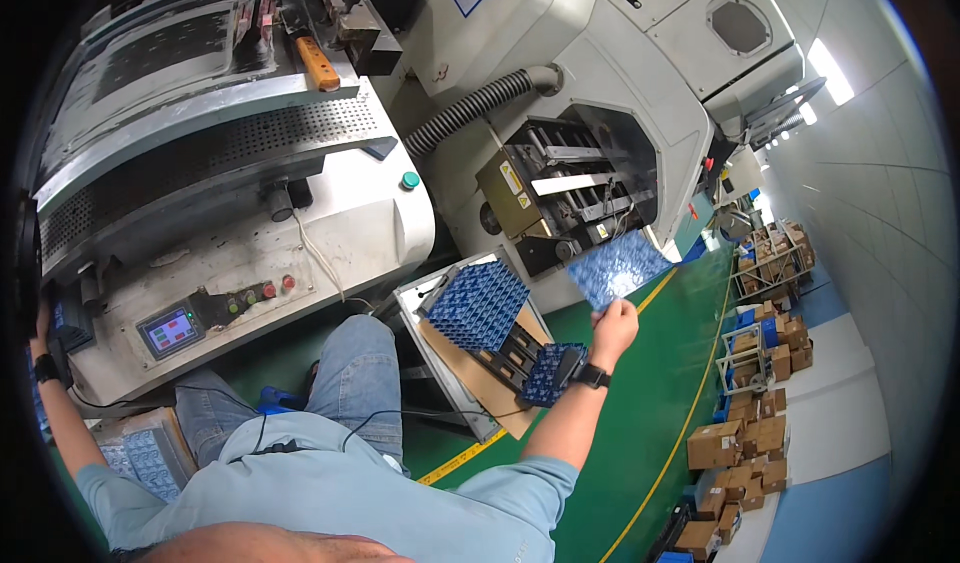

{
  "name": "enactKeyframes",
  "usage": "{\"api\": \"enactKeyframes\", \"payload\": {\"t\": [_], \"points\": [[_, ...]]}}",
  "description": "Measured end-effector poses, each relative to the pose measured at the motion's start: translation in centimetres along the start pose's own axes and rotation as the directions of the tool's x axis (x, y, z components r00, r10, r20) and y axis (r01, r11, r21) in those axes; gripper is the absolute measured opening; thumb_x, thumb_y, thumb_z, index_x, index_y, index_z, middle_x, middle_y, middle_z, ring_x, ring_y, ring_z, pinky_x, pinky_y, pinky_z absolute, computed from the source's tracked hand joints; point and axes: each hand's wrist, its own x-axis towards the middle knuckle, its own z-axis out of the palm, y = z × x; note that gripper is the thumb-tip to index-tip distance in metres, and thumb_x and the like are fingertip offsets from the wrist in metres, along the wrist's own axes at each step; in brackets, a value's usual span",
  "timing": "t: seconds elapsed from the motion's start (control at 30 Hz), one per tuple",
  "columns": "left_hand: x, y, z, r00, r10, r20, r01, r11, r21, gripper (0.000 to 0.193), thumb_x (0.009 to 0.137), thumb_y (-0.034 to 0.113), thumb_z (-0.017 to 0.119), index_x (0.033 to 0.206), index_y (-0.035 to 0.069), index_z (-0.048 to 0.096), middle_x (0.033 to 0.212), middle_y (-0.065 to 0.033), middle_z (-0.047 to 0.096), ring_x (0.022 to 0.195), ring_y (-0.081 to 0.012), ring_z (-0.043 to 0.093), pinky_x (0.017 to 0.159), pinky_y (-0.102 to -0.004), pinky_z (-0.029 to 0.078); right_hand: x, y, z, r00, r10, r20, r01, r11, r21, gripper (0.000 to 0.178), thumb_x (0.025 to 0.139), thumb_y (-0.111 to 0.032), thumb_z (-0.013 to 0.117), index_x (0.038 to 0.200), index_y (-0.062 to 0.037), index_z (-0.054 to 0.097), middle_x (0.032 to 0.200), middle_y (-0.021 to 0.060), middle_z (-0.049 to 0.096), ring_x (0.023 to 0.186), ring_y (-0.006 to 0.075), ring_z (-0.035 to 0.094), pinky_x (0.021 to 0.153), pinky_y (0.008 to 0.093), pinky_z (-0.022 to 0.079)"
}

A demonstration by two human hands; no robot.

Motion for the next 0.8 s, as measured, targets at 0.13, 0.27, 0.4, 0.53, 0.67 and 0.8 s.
{"api": "enactKeyframes", "payload": {"t": [0.13, 0.27, 0.4, 0.53, 0.67, 0.8], "points": [[-0.3, 1.2, -0.5, 0.999, -0.049, -0.014, 0.049, 0.998, -0.03, 0.037, 0.098, 0.021, 0.054, 0.128, -0.001, 0.059, 0.132, -0.0199, 0.06, 0.125, -0.0324, 0.054, 0.104, -0.037, 0.042, 3.6, -3.3, 6.8, 0.963, 0.155, 0.22, -0.256, 0.778, 0.574, 0.017, 0.099, -0.02, 0.054, 0.093, -0.0046, 0.058, 0.074, 0.0037, 0.056, 0.062, 0.0201, 0.064, 0.05, 0.0308, 0.051], [-0.9, 2.9, -2.0, 0.992, -0.115, -0.045, 0.113, 0.992, -0.048, 0.038, 0.096, 0.021, 0.055, 0.127, 0.0, 0.06, 0.132, -0.0203, 0.06, 0.127, -0.0343, 0.053, 0.104, -0.0373, 0.042, 6.0, -3.4, 14.7, 0.895, 0.192, 0.402, -0.433, 0.588, 0.683, 0.018, 0.099, -0.019, 0.052, 0.087, -0.0059, 0.055, 0.077, 0.0048, 0.057, 0.067, 0.0212, 0.064, 0.055, 0.0329, 0.054], [0.3, 10.2, -2.7, 0.986, -0.155, -0.055, 0.155, 0.988, -0.003, 0.039, 0.096, 0.021, 0.056, 0.129, 0.0, 0.059, 0.134, -0.0198, 0.059, 0.128, -0.0337, 0.053, 0.105, -0.037, 0.041, 7.4, -2.2, 18.2, 0.858, 0.235, 0.457, -0.507, 0.529, 0.68, 0.019, 0.099, -0.018, 0.05, 0.084, -0.0061, 0.052, 0.076, 0.0058, 0.056, 0.071, 0.0227, 0.065, 0.061, 0.035, 0.057], [-0.6, 12.1, -4.2, 0.988, -0.129, -0.084, 0.13, 0.992, 0.001, 0.04, 0.096, 0.022, 0.057, 0.13, 0.0, 0.058, 0.135, -0.0192, 0.058, 0.129, -0.033, 0.052, 0.105, -0.0366, 0.041, 7.3, -1.4, 20.2, 0.825, 0.274, 0.494, -0.561, 0.501, 0.659, 0.018, 0.099, -0.016, 0.05, 0.086, -0.0039, 0.051, 0.076, 0.0069, 0.056, 0.072, 0.0235, 0.065, 0.06, 0.0351, 0.057], [-0.7, 11.7, -4.2, 0.982, -0.166, -0.087, 0.169, 0.985, 0.03, 0.041, 0.096, 0.023, 0.057, 0.13, 0.0, 0.057, 0.135, -0.0189, 0.058, 0.129, -0.033, 0.052, 0.105, -0.0365, 0.041, 8.3, -0.2, 20.0, 0.806, 0.313, 0.502, -0.591, 0.435, 0.679, 0.019, 0.1, -0.015, 0.05, 0.085, -0.0028, 0.051, 0.077, 0.0082, 0.058, 0.075, 0.0239, 0.066, 0.061, 0.0342, 0.058], [-0.5, 10.2, -3.7, 0.987, -0.135, -0.09, 0.134, 0.991, -0.015, 0.041, 0.096, 0.023, 0.057, 0.13, 0.0, 0.057, 0.135, -0.019, 0.058, 0.129, -0.0333, 0.052, 0.104, -0.0366, 0.041, 9.7, 0.0, 20.5, 0.834, 0.308, 0.457, -0.548, 0.373, 0.749, 0.016, 0.099, -0.014, 0.051, 0.101, 0.0018, 0.052, 0.089, 0.0106, 0.056, 0.083, 0.0263, 0.066, 0.068, 0.0373, 0.06]]}}
